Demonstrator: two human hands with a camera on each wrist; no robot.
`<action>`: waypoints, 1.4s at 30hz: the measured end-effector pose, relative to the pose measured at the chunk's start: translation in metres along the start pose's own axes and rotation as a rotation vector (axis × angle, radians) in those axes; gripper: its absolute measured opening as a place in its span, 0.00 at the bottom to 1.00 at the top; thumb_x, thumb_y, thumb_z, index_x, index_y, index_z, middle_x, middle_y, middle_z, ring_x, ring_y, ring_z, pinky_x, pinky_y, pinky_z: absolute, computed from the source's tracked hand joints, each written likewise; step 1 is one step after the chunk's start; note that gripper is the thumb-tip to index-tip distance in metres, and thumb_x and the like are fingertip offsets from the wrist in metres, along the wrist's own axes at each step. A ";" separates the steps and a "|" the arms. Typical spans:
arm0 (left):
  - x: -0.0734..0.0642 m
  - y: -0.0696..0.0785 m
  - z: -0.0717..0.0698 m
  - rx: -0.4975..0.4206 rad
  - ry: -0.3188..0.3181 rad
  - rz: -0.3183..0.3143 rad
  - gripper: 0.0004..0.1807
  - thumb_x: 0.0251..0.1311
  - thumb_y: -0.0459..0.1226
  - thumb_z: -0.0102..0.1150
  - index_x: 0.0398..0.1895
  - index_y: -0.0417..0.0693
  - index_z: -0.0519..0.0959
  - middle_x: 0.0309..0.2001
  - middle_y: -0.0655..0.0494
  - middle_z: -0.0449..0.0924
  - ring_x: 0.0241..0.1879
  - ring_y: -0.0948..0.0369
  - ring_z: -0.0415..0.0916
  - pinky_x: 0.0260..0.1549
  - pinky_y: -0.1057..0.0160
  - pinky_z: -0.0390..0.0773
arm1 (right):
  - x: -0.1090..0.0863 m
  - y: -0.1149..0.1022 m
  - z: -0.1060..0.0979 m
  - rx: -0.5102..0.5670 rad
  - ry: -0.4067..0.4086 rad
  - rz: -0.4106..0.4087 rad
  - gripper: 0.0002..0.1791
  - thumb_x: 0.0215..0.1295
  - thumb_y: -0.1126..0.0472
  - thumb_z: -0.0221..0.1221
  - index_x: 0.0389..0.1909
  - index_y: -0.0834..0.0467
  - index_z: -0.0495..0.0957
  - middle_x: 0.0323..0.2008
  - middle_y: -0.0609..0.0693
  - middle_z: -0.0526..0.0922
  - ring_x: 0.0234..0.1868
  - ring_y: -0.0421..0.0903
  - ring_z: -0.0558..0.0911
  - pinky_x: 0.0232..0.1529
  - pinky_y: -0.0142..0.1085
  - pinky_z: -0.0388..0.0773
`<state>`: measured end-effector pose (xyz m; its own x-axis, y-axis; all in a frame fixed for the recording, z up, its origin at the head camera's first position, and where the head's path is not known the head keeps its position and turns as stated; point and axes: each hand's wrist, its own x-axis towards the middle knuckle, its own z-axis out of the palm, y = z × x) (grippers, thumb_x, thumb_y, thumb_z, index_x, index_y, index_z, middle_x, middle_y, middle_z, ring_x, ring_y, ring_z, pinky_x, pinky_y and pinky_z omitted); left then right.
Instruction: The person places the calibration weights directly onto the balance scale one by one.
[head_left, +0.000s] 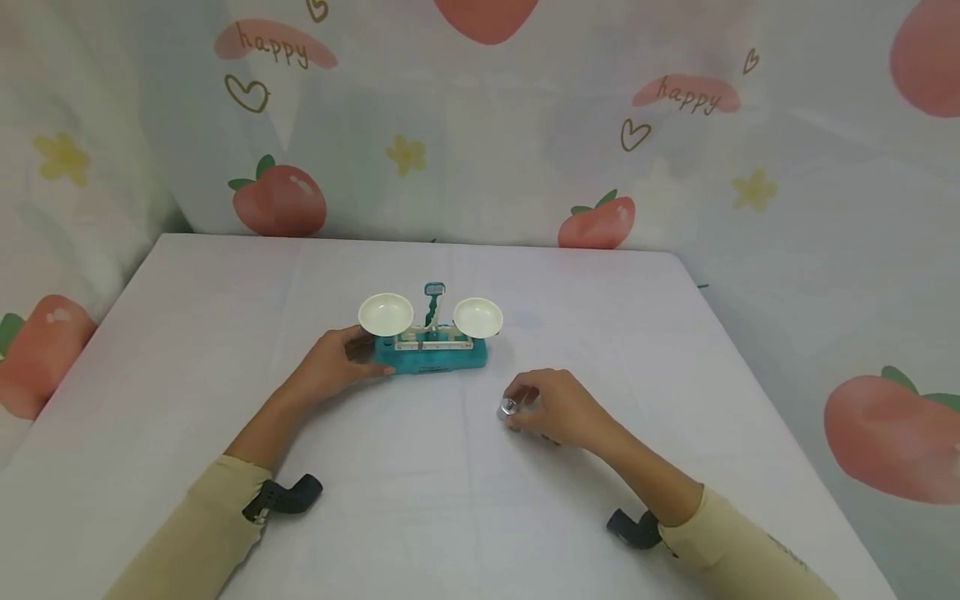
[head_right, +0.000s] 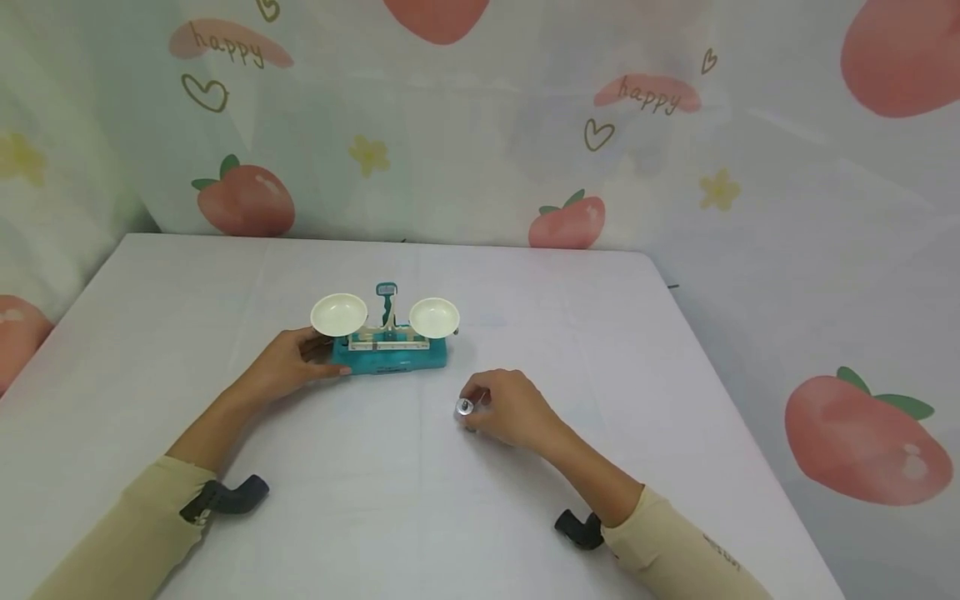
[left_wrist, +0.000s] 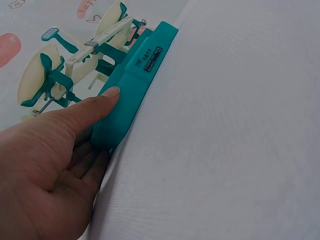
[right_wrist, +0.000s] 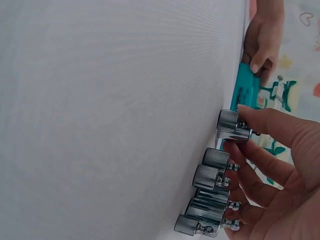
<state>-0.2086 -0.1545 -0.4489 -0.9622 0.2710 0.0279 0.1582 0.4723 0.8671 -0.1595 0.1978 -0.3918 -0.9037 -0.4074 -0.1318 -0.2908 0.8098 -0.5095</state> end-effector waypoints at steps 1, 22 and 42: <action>0.000 0.000 0.000 -0.003 0.000 -0.001 0.43 0.55 0.38 0.80 0.73 0.37 0.70 0.70 0.40 0.72 0.69 0.43 0.69 0.67 0.45 0.70 | 0.000 0.000 0.000 0.008 0.000 0.005 0.14 0.56 0.60 0.77 0.43 0.51 0.87 0.34 0.40 0.82 0.39 0.43 0.78 0.38 0.38 0.78; 0.000 0.001 0.002 0.000 0.001 -0.017 0.44 0.55 0.39 0.80 0.74 0.38 0.69 0.71 0.40 0.71 0.70 0.43 0.68 0.68 0.45 0.69 | 0.001 0.007 0.005 0.127 0.053 0.058 0.12 0.54 0.59 0.77 0.39 0.47 0.88 0.37 0.41 0.84 0.43 0.45 0.79 0.41 0.41 0.80; -0.002 0.001 0.001 0.001 0.007 -0.022 0.44 0.56 0.39 0.79 0.74 0.38 0.69 0.71 0.40 0.70 0.71 0.43 0.67 0.68 0.45 0.68 | -0.002 -0.012 -0.011 0.313 0.083 0.001 0.11 0.62 0.64 0.72 0.44 0.52 0.84 0.39 0.44 0.87 0.43 0.43 0.87 0.49 0.44 0.84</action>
<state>-0.2067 -0.1539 -0.4488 -0.9669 0.2550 0.0123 0.1373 0.4788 0.8671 -0.1579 0.1939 -0.3762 -0.9304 -0.3599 -0.0691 -0.1903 0.6356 -0.7482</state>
